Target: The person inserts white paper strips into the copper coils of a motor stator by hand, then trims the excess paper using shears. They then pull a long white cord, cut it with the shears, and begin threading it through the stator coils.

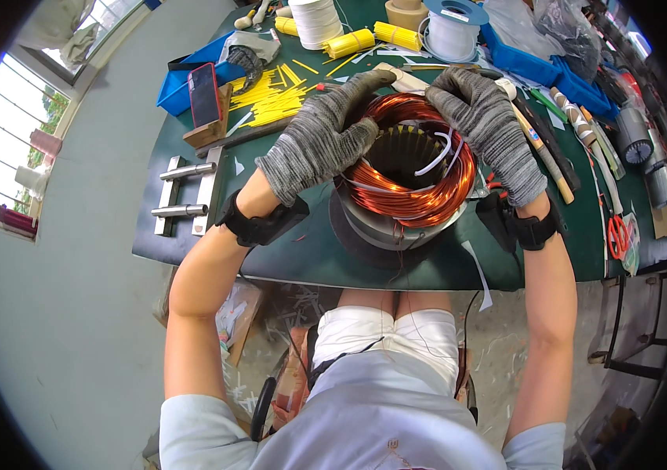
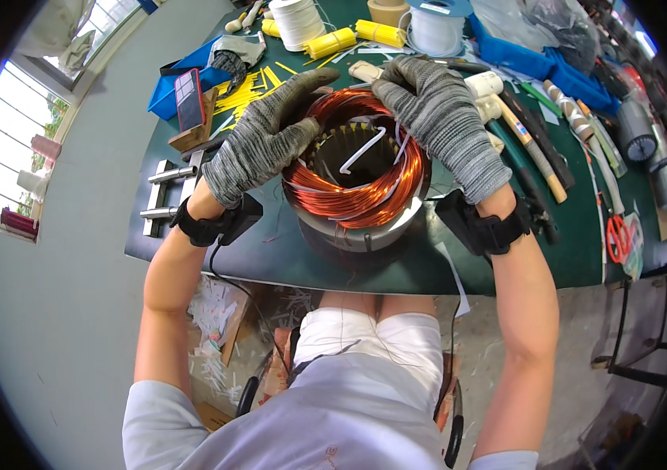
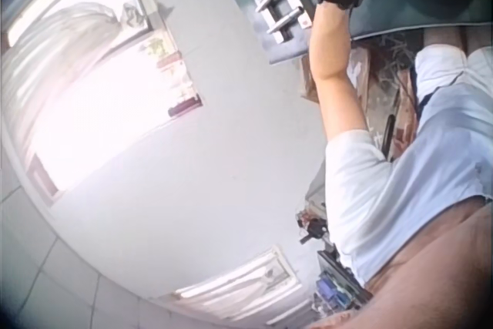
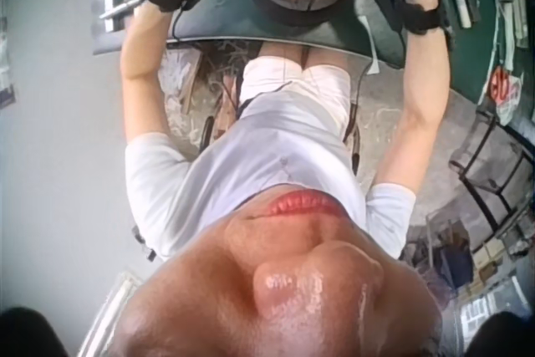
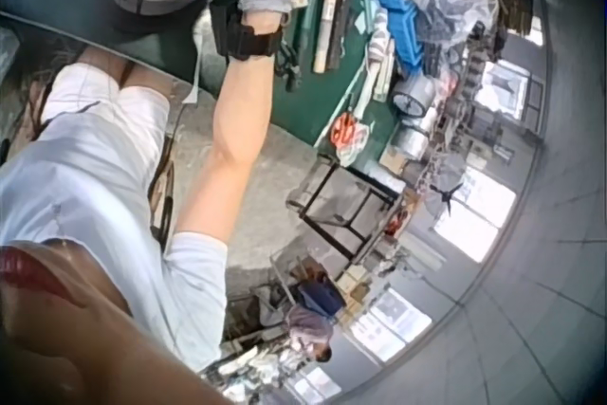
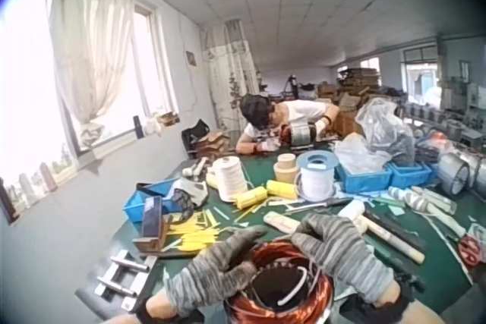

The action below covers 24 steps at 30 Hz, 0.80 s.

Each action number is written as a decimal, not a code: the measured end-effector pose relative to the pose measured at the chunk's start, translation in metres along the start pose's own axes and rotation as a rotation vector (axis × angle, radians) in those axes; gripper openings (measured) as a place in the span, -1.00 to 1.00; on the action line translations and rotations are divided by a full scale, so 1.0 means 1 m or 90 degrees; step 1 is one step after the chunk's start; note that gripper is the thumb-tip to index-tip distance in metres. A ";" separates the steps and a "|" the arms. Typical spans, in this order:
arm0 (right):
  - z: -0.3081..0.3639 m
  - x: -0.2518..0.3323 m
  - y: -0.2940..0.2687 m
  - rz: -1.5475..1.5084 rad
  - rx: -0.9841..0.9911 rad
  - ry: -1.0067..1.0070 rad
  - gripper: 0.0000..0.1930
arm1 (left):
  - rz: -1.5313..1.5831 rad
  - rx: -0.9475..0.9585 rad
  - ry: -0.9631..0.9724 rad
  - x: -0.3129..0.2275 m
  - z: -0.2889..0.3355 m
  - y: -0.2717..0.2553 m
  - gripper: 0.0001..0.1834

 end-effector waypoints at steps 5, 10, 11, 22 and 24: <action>0.000 -0.005 0.008 -0.066 0.085 0.112 -0.80 | -0.108 0.046 -0.002 -0.006 -0.002 0.004 -0.51; 0.001 -0.015 0.017 -0.194 0.132 0.132 -0.80 | -0.104 0.018 0.086 -0.010 -0.005 0.006 -0.51; 0.001 -0.011 0.015 -0.258 0.116 0.101 -0.82 | -0.099 0.017 0.088 -0.012 -0.007 0.005 -0.51; 0.003 -0.014 0.014 -0.420 0.142 0.012 -0.83 | -0.058 0.046 0.063 -0.006 -0.010 0.007 -0.50; 0.007 -0.011 0.002 -0.332 0.071 -0.012 -0.83 | -0.026 0.063 0.022 -0.007 -0.016 0.005 -0.51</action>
Point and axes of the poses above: each hand's wrist, its own z-axis away from the middle knuckle, its own y-axis out of the palm, x = y × z, the point moved 8 cm from there along -z, towards the middle knuckle, and after that the axes turned 15 degrees about y, right-handed, at the moved point
